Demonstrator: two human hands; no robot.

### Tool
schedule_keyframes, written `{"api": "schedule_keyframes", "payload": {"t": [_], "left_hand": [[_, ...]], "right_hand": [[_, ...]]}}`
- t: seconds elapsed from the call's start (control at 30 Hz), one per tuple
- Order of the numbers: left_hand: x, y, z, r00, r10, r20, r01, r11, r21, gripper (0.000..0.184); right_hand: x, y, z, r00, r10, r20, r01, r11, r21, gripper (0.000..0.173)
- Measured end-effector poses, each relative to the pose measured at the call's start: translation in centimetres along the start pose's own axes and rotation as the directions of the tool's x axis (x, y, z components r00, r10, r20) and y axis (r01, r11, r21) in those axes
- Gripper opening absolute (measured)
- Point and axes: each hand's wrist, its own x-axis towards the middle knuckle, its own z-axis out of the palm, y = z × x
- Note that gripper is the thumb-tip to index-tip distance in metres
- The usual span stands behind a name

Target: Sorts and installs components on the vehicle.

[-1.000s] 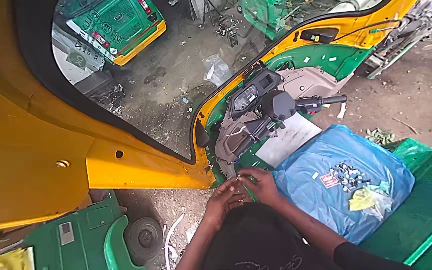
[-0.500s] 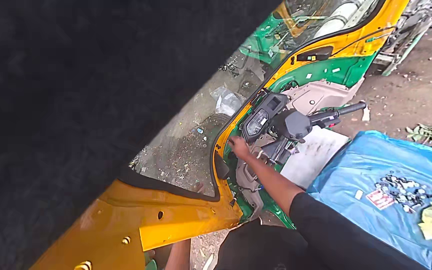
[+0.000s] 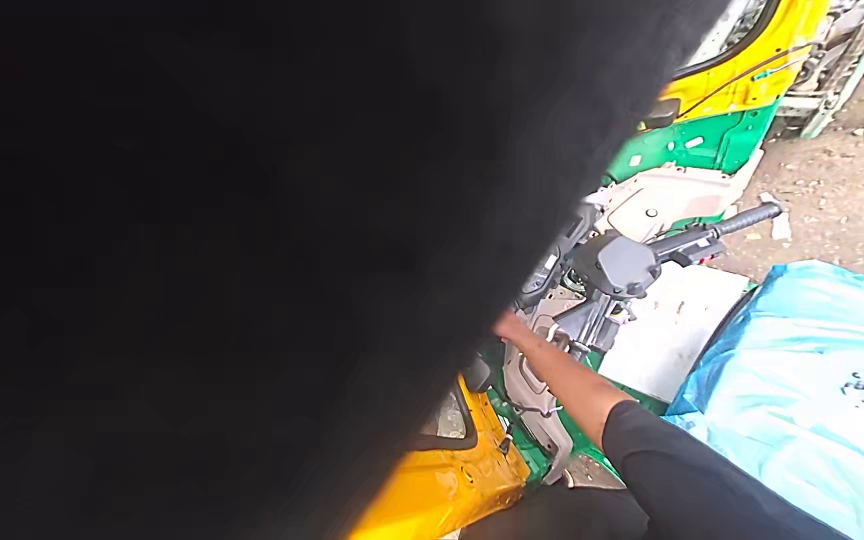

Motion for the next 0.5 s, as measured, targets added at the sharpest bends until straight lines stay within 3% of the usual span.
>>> {"api": "schedule_keyframes", "payload": {"t": [0.1, 0.23, 0.5], "left_hand": [[0.5, -0.9, -0.4, 0.999, 0.027, 0.031, -0.026, 0.999, -0.047, 0.056], [0.0, -0.9, 0.0, 0.999, 0.009, 0.053, -0.002, 0.992, -0.127, 0.06], [-0.4, -1.0, 0.0, 1.0, -0.002, 0.0, 0.002, 0.999, -0.05, 0.06]], "right_hand": [[0.7, 2.1, 1.5, 0.993, -0.106, -0.05, 0.102, 0.993, -0.066, 0.03], [1.4, 2.3, 1.4, 0.991, -0.134, -0.012, 0.132, 0.986, -0.102, 0.028], [0.8, 3.1, 1.8, 0.962, -0.256, 0.097, 0.271, 0.94, -0.207, 0.034]]}}
